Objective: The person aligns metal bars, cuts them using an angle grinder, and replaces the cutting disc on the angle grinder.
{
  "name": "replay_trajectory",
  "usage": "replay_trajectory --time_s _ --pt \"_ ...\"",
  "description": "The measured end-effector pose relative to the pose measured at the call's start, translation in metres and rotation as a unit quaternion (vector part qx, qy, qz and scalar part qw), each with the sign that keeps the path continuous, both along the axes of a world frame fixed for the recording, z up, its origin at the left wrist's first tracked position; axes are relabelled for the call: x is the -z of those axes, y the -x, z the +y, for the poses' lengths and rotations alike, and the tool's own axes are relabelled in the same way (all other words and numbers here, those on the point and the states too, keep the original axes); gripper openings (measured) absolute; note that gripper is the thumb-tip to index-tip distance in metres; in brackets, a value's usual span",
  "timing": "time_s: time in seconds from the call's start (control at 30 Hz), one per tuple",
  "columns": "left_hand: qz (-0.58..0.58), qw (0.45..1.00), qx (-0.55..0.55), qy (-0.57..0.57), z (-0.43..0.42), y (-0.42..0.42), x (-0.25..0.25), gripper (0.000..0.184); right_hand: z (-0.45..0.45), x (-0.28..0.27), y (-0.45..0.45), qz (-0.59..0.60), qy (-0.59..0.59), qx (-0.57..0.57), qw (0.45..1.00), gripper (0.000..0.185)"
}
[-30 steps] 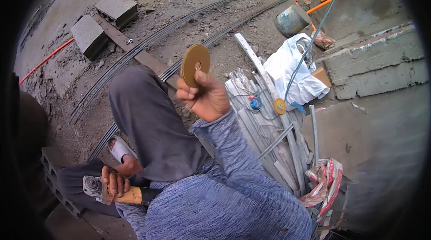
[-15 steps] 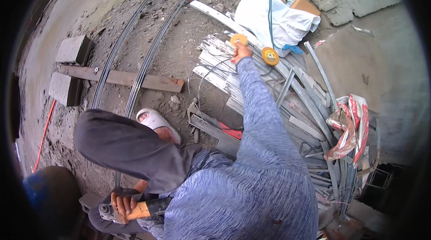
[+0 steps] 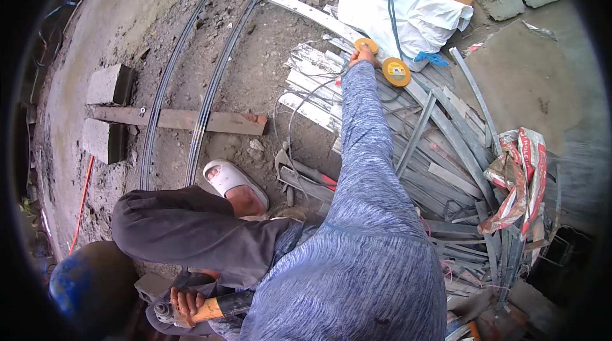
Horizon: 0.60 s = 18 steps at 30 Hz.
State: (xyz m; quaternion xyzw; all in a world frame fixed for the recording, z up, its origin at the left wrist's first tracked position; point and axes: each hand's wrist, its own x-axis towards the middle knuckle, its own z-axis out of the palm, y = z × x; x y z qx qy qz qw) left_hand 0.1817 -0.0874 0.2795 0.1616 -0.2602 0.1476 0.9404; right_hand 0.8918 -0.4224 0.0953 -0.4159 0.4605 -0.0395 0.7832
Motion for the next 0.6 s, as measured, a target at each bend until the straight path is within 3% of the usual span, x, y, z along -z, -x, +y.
replay_trajectory --time_s 0.13,0.27,0.6 --pt "0.014 1.0 -0.004 -0.001 -0.003 0.005 0.001 0.059 -0.002 0.018 -0.005 -0.032 -0.029 0.026 0.999 0.033" --pt "0.028 1.0 -0.007 0.001 -0.008 0.01 0.002 0.057 -0.002 0.015 -0.006 0.008 -0.032 0.051 0.998 0.033" --pt "0.054 0.999 0.0 0.0 -0.009 0.008 -0.002 0.054 -0.001 0.023 0.0 -0.067 -0.097 0.107 0.987 0.035"
